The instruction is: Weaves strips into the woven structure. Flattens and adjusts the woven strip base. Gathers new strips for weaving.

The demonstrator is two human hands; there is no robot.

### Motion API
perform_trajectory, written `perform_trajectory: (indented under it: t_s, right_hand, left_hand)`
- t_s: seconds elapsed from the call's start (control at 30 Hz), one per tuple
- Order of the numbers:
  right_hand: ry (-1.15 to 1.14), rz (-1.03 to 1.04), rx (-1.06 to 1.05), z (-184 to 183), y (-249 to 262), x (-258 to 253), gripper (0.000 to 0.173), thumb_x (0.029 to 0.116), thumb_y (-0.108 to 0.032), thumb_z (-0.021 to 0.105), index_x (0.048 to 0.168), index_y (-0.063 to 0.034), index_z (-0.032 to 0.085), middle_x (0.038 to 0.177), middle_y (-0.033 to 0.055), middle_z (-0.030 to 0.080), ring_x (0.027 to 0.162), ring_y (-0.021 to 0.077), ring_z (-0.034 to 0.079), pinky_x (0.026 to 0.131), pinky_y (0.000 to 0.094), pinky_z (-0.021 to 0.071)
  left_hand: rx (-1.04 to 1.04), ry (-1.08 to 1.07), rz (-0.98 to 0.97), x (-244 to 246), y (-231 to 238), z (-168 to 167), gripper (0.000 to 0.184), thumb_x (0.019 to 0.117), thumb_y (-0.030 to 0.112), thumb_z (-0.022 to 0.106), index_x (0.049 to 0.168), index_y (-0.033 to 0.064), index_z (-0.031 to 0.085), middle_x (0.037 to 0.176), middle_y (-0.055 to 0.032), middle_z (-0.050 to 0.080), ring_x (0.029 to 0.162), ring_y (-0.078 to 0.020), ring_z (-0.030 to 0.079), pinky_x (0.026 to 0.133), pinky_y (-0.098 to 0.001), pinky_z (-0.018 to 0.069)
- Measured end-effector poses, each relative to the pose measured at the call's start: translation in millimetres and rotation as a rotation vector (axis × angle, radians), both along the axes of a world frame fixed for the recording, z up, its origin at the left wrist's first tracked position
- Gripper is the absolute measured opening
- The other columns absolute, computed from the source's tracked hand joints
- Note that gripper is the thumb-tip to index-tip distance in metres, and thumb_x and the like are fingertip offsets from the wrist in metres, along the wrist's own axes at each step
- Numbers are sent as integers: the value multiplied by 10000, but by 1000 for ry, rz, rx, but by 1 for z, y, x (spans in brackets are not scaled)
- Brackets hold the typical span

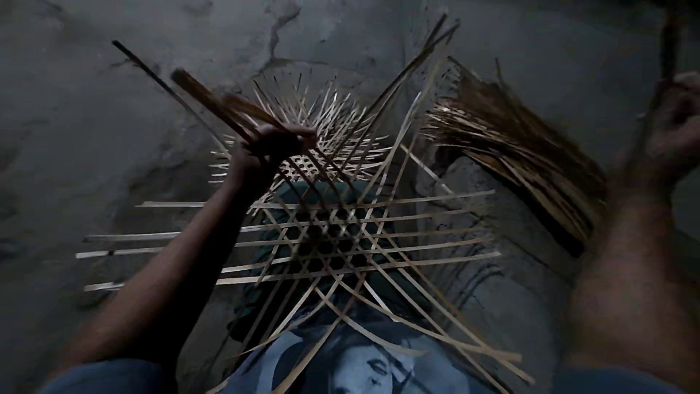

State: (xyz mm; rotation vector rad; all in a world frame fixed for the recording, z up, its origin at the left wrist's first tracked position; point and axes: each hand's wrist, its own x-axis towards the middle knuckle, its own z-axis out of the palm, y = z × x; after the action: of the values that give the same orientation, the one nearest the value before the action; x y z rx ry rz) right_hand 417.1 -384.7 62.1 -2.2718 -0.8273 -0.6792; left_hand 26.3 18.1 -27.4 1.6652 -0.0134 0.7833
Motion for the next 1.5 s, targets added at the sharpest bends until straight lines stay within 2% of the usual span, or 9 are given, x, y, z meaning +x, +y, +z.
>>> perform_trajectory:
  t_s: [0.2, 0.37, 0.43, 0.5, 0.6, 0.7, 0.8, 1.07, 1.5]
  right_hand:
    - [130, 789, -99, -31, 154, -109, 301, 1000, -76, 555, 1248, -114, 722, 1195, 129, 697, 1136, 227, 637, 1021, 412, 516]
    - [354, 911, -323, -136, 229, -165, 176, 983, -165, 672, 1098, -58, 752, 1075, 119, 737, 985, 240, 707, 942, 443, 566]
    - [370, 916, -332, -161, 234, -168, 166, 975, -140, 679, 1088, -50, 761, 1076, 140, 731, 1017, 266, 703, 963, 458, 557]
    - [341, 907, -338, -178, 233, -168, 173, 968, -97, 657, 1100, -74, 767, 1104, 146, 725, 1082, 294, 686, 998, 488, 540]
    - [276, 824, -362, -186, 220, -170, 306, 928, -50, 639, 1170, -185, 771, 1216, 121, 706, 1203, 352, 617, 1039, 600, 453]
    - [132, 674, -303, -175, 193, -158, 289, 928, -157, 698, 1209, -207, 749, 1238, 126, 686, 1202, 367, 612, 1024, 645, 431]
    - [193, 553, -392, -167, 160, -132, 366, 984, -361, 670, 1326, -228, 667, 1278, 138, 660, 1212, 372, 606, 1031, 644, 426]
    - [294, 845, -245, -178, 173, -125, 181, 960, -141, 702, 1124, -82, 751, 1095, 147, 666, 1022, 243, 660, 929, 403, 563]
    - [411, 954, -265, -199, 183, -133, 199, 970, -91, 650, 1138, -91, 757, 1128, 131, 671, 1034, 223, 669, 937, 399, 575]
  left_hand:
    - [63, -79, -33, -10, -9, -16, 222, 1023, 158, 618, 1179, 44, 727, 1192, -75, 740, 1123, -212, 702, 1013, -391, 573]
    - [47, -54, 305, -11, -19, -16, 464, 988, 93, 664, 1412, -29, 522, 1322, -118, 680, 1187, -217, 681, 1031, -388, 570]
    - [120, 120, 591, -14, -19, -29, 874, 948, 232, 731, 1608, 13, 201, 1597, -128, 417, 1414, -213, 487, 1144, -384, 458]
    - [306, 432, 741, -18, -33, -48, 938, 961, 333, 699, 1637, 28, 124, 1699, -206, 127, 1547, -341, 226, 1233, -518, 257]
    - [667, 699, 710, -12, -59, -92, 630, 942, 254, 688, 1538, 252, 486, 1657, -169, 302, 1530, -478, 197, 1159, -773, 146]
    - [783, 763, 686, -8, -66, -116, 516, 947, 312, 697, 1431, 443, 575, 1547, -84, 491, 1500, -474, 273, 1106, -840, 77]
    - [757, 804, 662, -7, -65, -114, 545, 936, 285, 705, 1435, 450, 566, 1534, -70, 502, 1505, -470, 254, 1099, -844, 59]
    - [762, 827, 633, -4, -66, -110, 522, 988, 287, 622, 1471, 459, 521, 1567, -40, 464, 1529, -450, 206, 1101, -839, 33]
    - [824, 846, 675, -3, -66, -117, 448, 959, 242, 662, 1346, 464, 624, 1397, -15, 602, 1479, -434, 316, 1105, -833, 61]
